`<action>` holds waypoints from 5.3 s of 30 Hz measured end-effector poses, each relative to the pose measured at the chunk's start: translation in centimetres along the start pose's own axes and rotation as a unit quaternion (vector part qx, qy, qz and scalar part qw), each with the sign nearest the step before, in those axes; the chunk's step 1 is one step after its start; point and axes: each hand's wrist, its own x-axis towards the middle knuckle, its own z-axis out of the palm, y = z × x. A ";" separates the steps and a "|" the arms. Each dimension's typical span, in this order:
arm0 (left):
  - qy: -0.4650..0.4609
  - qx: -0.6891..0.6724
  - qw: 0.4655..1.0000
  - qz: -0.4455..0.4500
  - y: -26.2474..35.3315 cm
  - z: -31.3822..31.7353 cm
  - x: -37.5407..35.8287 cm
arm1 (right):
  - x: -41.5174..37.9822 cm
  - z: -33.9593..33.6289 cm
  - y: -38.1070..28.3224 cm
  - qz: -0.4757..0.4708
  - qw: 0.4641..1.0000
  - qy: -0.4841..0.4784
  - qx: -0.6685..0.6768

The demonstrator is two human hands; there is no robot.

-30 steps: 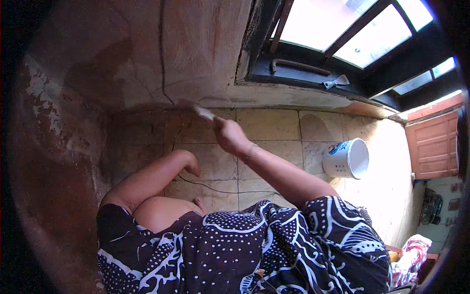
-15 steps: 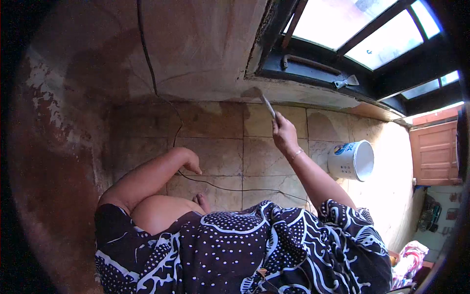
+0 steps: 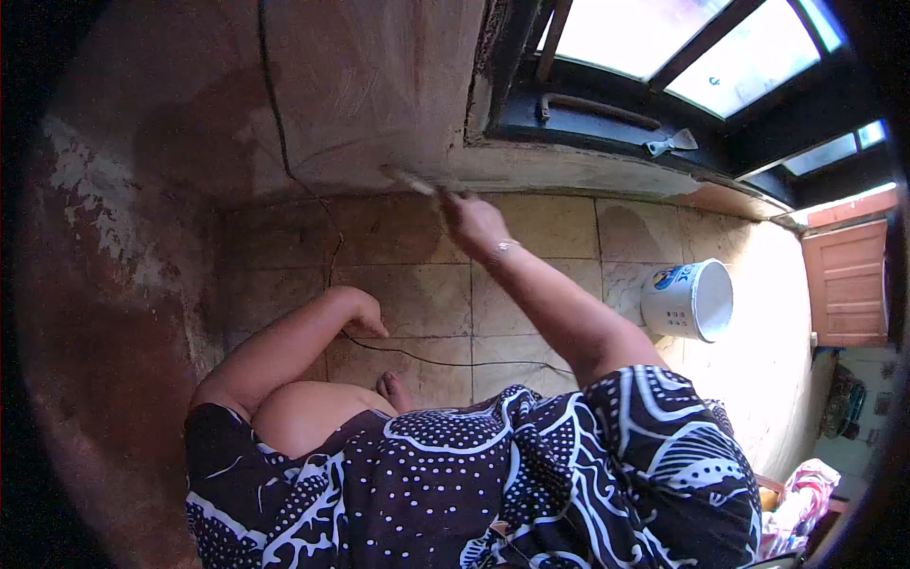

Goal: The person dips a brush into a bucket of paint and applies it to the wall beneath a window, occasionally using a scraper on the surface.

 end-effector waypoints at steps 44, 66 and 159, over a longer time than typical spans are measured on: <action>0.020 0.023 0.999 0.022 0.0 -0.4 -0.1 | -5.5 -12.6 -3.3 0.109 0.982 0.077 -0.131; 0.038 0.025 0.999 -0.007 0.9 -0.9 -0.4 | -4.4 -9.2 -0.9 0.074 0.985 0.049 -0.148; -0.100 -0.108 0.989 0.003 -0.5 -2.4 0.7 | -5.0 -22.8 -11.4 -0.192 0.860 0.433 -0.188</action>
